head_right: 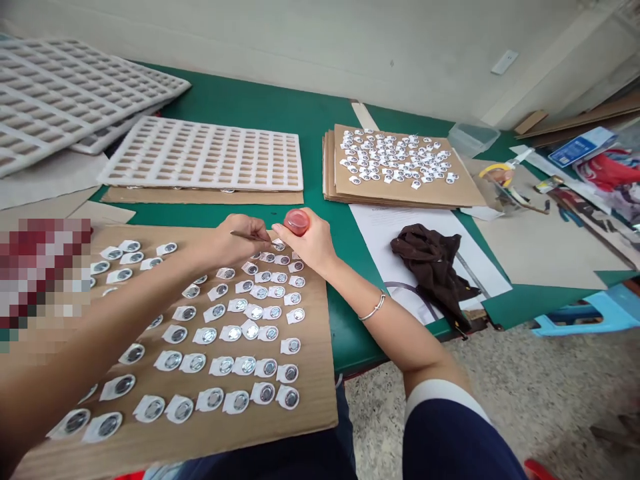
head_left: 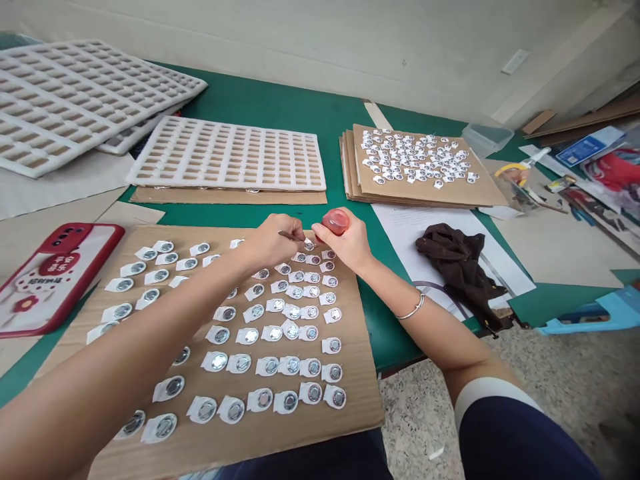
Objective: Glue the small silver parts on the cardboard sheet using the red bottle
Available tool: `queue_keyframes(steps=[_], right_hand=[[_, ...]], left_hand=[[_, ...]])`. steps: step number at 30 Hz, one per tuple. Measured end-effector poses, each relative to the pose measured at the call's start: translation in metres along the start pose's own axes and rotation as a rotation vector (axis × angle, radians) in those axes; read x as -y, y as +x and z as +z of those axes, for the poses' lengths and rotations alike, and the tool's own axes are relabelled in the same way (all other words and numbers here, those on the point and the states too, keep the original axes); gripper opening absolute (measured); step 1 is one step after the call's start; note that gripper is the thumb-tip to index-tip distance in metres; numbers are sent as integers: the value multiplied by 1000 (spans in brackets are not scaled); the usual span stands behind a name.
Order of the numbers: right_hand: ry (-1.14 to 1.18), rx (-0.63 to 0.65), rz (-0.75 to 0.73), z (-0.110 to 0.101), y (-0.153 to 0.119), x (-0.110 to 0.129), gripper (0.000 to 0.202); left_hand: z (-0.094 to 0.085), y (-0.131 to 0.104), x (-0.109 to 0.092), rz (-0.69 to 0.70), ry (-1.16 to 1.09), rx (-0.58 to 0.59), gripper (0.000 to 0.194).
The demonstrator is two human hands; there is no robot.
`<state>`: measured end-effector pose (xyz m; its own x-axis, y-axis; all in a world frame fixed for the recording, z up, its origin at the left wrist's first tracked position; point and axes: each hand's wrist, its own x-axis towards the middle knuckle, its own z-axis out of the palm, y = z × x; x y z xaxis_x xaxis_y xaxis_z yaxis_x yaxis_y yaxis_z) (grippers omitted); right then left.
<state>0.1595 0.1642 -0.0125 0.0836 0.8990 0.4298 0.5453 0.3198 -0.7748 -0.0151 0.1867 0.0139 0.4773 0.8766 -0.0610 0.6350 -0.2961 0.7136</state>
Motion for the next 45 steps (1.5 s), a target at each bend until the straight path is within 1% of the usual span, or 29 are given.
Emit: queue_keyframes(steps=[5, 7, 9, 14, 18, 25, 29, 33, 37, 45], right_hand=[[275, -91, 166, -6, -1, -11, 37], [312, -116, 186, -6, -3, -14, 40], [281, -116, 170, -4, -7, -16, 41], [132, -104, 87, 1, -16, -13, 26], [76, -89, 45, 2, -17, -9, 21], [41, -88, -18, 3, -17, -8, 19], [38, -84, -23, 3, -17, -10, 19], [3, -93, -61, 2, -17, -9, 18], [-9, -70, -95, 1, -17, -6, 17], [-7, -55, -98, 2, -18, -6, 17]], left_hand=[[1, -1, 2, 2, 6, -6, 11], [1, -1, 2, 13, 9, 3, 9], [0, -1, 2, 14, 11, 6, 8], [1, -1, 3, 18, 35, 12, 8], [1, -1, 4, 19, 25, 24, 7], [1, -2, 4, 30, 28, 17, 6], [2, -2, 6, 46, 24, 13, 7], [3, -1, 9, 37, 11, 10, 6], [3, -1, 9, 38, 1, 10, 5], [2, -2, 9, 27, -14, 12, 6]])
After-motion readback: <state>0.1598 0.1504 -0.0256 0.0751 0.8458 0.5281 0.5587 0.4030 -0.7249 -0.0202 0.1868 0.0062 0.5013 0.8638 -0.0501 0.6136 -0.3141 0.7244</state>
